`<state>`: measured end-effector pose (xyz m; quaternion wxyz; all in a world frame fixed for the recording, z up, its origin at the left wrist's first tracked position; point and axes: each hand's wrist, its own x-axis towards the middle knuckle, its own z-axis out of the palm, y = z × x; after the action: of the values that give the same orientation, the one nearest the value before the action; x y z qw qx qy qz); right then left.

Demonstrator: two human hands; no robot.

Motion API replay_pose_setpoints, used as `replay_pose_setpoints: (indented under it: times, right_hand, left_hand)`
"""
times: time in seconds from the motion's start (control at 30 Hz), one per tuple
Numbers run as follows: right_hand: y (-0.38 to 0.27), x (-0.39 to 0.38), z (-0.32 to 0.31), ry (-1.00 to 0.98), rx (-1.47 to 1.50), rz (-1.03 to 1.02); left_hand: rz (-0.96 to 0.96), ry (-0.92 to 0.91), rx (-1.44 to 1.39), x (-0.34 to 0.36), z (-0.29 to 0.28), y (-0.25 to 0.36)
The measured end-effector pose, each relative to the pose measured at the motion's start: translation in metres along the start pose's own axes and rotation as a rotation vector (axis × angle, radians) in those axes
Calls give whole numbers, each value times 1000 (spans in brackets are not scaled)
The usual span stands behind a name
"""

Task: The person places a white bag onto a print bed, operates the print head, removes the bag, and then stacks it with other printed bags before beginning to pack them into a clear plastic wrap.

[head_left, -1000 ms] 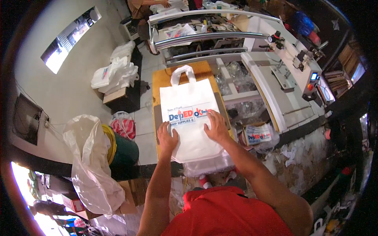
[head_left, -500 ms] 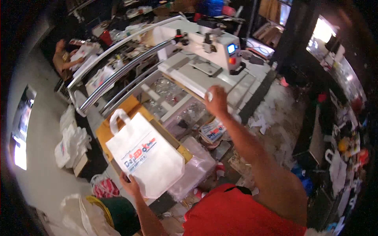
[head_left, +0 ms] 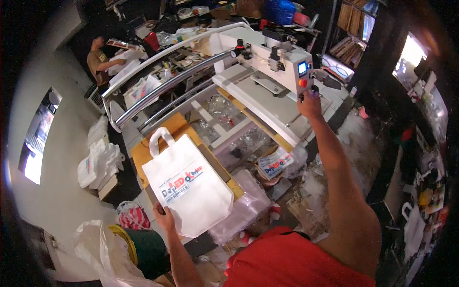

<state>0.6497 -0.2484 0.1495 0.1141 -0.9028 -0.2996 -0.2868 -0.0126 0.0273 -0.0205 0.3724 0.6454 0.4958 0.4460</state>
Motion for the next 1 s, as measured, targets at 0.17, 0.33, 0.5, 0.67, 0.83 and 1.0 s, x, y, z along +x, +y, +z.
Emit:
replay_pose_setpoints:
  times: [0.17,0.33,0.5,0.67,0.83,1.0]
  right_hand:
    - [5,8,10,11,-19,-42]
    - [6,9,1,-28,-21,-42]
    - [12,7,-2,-90,-22,-54]
    - [-25,-18,-26,-89,22,-80]
    - [-82,-53,-58,-38,52,-276]
    - [-134,-84,-67,-1,356,-510]
  left_hand:
    - [33,-17,-87,5,-6,-17]
    - [-21,30,-43,6,4,-9]
    - [15,25,-68,2,8,2]
    - [10,27,-29,-1,-1,8]
    - [16,53,85,4,-2,-6]
    - [61,86,-13,7,-4,-19]
